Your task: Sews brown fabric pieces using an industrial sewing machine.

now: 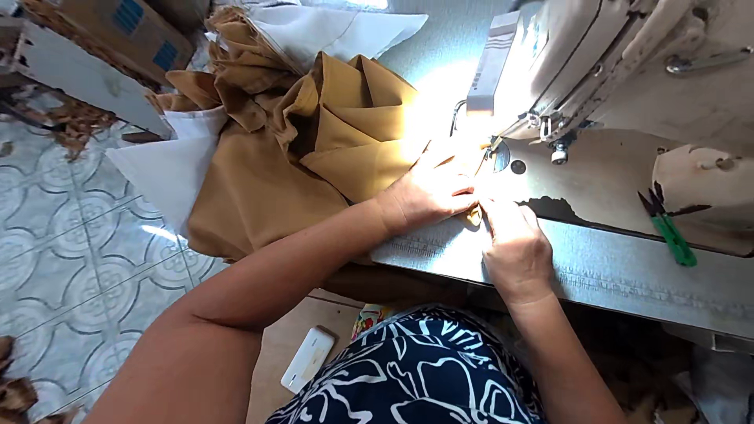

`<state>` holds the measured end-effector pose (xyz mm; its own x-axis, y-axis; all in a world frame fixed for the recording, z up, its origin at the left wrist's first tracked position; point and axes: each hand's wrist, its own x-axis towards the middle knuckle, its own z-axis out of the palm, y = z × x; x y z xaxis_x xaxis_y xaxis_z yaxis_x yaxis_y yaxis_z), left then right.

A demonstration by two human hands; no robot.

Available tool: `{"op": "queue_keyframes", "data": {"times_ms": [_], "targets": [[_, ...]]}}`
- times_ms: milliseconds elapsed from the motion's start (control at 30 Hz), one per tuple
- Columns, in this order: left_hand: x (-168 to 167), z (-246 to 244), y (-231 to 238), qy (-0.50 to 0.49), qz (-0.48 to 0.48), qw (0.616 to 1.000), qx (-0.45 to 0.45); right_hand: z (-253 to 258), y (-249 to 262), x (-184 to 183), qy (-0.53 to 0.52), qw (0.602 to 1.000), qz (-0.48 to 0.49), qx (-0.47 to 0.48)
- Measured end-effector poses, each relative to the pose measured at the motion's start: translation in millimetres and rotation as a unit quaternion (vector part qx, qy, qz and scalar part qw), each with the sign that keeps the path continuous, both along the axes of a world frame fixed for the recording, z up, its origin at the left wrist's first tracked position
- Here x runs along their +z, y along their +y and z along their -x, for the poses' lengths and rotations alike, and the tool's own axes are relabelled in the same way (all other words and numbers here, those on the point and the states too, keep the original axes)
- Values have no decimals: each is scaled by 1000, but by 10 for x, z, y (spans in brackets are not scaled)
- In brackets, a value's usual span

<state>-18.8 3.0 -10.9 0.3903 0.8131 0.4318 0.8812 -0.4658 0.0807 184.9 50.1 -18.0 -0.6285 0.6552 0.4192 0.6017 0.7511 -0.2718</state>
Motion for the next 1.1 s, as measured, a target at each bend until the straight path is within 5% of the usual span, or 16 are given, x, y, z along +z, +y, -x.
{"op": "queue_keyframes", "data": {"times_ms": [733,1100], "targets": [[60,169,388,6,39,998,41,268,489,-2,5,1000,20,18],[39,80,410,-154,115,975,111,189,308,38,61,991,102,-59]]}}
